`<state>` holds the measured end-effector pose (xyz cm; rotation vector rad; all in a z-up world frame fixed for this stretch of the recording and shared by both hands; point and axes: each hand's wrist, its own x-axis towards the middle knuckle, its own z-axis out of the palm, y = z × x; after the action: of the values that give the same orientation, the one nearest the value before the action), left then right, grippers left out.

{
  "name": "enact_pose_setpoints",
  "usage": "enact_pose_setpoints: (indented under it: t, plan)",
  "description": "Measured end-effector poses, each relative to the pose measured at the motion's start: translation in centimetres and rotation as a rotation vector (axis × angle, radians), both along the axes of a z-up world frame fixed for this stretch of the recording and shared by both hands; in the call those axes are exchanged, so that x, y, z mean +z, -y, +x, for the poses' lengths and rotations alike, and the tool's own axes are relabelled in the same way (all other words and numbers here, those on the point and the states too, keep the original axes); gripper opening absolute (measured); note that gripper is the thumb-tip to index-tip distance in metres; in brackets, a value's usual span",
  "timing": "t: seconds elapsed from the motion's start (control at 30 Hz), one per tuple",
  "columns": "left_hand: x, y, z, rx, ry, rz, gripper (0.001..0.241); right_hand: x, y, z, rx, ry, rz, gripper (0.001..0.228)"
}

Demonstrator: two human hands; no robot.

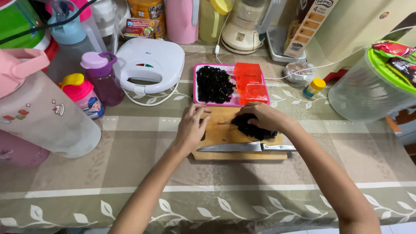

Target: Cutting a block of dark jelly into small pieces on a wooden board using a knife

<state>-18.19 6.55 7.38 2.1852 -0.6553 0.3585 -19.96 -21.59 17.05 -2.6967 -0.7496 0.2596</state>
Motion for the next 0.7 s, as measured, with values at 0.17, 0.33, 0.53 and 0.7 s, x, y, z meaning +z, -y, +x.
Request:
enact_pose_setpoints:
  t: [0.17, 0.33, 0.53, 0.7]
  plan:
    - [-1.1, -1.4, -1.7, 0.012, 0.015, -0.044, 0.015, -2.0, -0.2, 1.2, -0.035, 0.007, -0.086, 0.035]
    - [-1.1, -1.8, -2.0, 0.022, -0.040, -0.076, 0.012, -5.1, 0.6, 3.1, -0.029, 0.088, -0.128, 0.032]
    - [-1.0, -2.0, -2.0, 0.000, -0.026, -0.061, 0.014, -7.4, 1.1, 4.5, -0.008, 0.208, -0.127, 0.022]
    - [-0.9, -2.3, -2.2, 0.018, -0.009, -0.073, 0.013, -6.4, 0.6, 4.9, -0.063, 0.228, -0.143, 0.018]
